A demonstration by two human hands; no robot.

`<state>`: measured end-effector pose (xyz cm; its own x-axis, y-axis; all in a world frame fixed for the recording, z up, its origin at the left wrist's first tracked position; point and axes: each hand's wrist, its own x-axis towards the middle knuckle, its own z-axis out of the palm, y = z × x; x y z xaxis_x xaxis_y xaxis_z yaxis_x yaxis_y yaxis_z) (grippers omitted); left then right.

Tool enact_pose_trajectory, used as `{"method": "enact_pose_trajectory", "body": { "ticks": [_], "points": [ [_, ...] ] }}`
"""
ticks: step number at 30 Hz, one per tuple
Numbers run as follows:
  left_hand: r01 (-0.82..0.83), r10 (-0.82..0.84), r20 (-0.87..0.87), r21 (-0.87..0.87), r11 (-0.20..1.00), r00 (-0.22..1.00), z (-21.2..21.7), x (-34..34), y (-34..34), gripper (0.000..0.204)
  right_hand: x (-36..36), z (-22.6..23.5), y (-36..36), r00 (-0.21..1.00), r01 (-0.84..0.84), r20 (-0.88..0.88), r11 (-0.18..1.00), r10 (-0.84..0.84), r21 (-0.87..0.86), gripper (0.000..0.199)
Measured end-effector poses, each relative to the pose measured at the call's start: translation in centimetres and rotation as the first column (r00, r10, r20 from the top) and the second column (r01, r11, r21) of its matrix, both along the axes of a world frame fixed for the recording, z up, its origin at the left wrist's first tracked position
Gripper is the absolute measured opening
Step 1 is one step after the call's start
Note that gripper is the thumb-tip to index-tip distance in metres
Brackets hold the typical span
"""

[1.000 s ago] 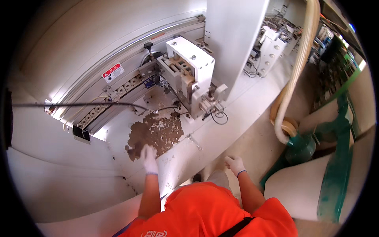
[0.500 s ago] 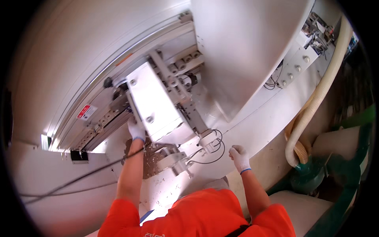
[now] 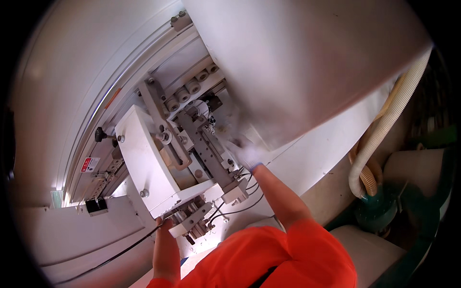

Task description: The person uses a compressed air nozzle to blow dust off white panels and industrial machinery, then uses their gloved hands to wipe debris from internal machine components and a large workbench.

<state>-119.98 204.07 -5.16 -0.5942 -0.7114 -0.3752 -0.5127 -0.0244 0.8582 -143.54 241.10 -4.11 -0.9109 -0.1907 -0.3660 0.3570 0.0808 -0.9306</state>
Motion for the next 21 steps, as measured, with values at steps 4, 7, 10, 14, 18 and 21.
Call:
{"method": "enact_pose_trajectory", "body": {
  "ticks": [4,7,10,14,18,21],
  "points": [
    [0.011,-0.012,0.102,0.014,1.0,0.995,-1.1,4.9,0.3,0.043,-6.4,-0.8,-6.0,0.96,0.0,-0.279,0.999,0.009,0.032,0.07],
    [0.003,-0.009,0.193,0.03,1.0,0.981,-2.2,9.5,1.6,0.043,-10.1,-2.9,-8.4,0.939,-0.021,-0.345,0.996,-0.01,-0.084,0.068],
    [-0.029,0.012,0.304,0.054,0.998,0.953,-3.8,16.3,3.6,0.043,-10.1,-1.1,-10.5,0.955,-0.126,-0.293,0.951,0.04,-0.283,0.061],
    [0.087,-0.123,0.439,0.101,0.991,0.89,-5.3,20.0,5.5,0.043,-13.2,-5.2,-10.3,0.961,-0.165,-0.275,0.863,0.031,-0.478,0.049],
    [0.302,-0.314,0.608,0.125,0.945,0.73,-7.1,25.5,7.1,0.043,-13.5,-5.4,-11.2,0.976,-0.16,-0.21,0.836,0.055,-0.525,0.039],
    [0.54,-0.466,0.725,0.154,0.828,0.508,-8.3,28.2,7.5,0.043,-11.9,-3.7,-10.7,0.976,-0.071,-0.215,0.905,-0.022,-0.419,0.034]
  ]
}}
